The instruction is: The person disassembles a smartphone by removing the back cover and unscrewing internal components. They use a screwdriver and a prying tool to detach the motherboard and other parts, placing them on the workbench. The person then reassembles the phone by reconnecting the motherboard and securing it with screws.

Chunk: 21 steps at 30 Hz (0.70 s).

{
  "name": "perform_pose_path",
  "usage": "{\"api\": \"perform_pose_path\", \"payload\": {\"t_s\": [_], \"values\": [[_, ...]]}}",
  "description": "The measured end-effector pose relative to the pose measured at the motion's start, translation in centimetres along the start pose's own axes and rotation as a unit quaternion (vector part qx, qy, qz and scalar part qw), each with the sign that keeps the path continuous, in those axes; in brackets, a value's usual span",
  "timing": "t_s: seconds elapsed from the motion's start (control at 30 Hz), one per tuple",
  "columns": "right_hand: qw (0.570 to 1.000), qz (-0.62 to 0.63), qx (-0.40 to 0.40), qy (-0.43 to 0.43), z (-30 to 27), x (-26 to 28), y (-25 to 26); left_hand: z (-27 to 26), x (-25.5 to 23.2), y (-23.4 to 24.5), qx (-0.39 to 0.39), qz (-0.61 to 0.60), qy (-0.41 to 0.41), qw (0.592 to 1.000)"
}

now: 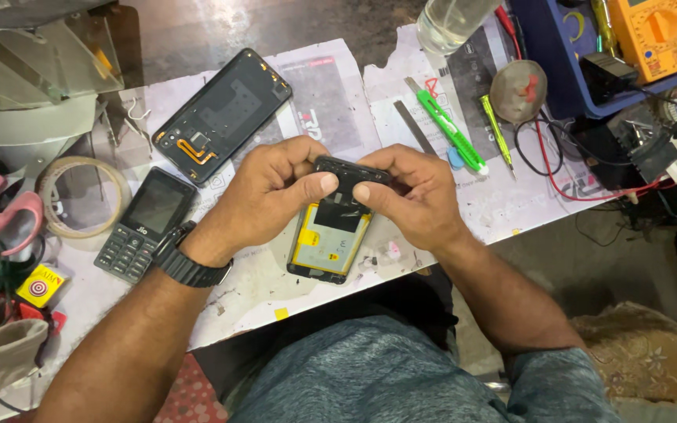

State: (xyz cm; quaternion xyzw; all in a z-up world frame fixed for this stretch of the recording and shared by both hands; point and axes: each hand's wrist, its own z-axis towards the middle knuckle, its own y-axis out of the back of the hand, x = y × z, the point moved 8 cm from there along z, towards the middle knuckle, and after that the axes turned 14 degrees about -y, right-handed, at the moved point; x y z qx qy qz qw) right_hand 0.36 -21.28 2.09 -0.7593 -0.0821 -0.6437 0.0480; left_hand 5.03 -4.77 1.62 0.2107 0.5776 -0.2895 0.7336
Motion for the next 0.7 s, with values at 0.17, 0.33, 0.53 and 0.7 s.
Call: {"api": "perform_pose_path", "payload": {"t_s": [0.17,0.33,0.53,0.7], "values": [[1.0,-0.009,-0.01,0.008,-0.7,0.7,0.1,-0.1,-0.7,-0.1,-0.005,0.026,-0.038,0.999],[0.999,-0.024,-0.016,0.014,-1.5,1.4,0.1,-0.3,-2.0,-0.4,-0.01,0.056,-0.102,0.993],[0.999,-0.045,-0.02,0.015,-1.9,2.1,-0.1,-0.4,-3.2,-0.5,-0.008,0.093,-0.132,0.987],[0.999,-0.045,-0.025,0.013,-2.1,2.3,-0.3,-0.4,-3.3,-0.6,0.001,0.077,-0.126,0.989]]}}
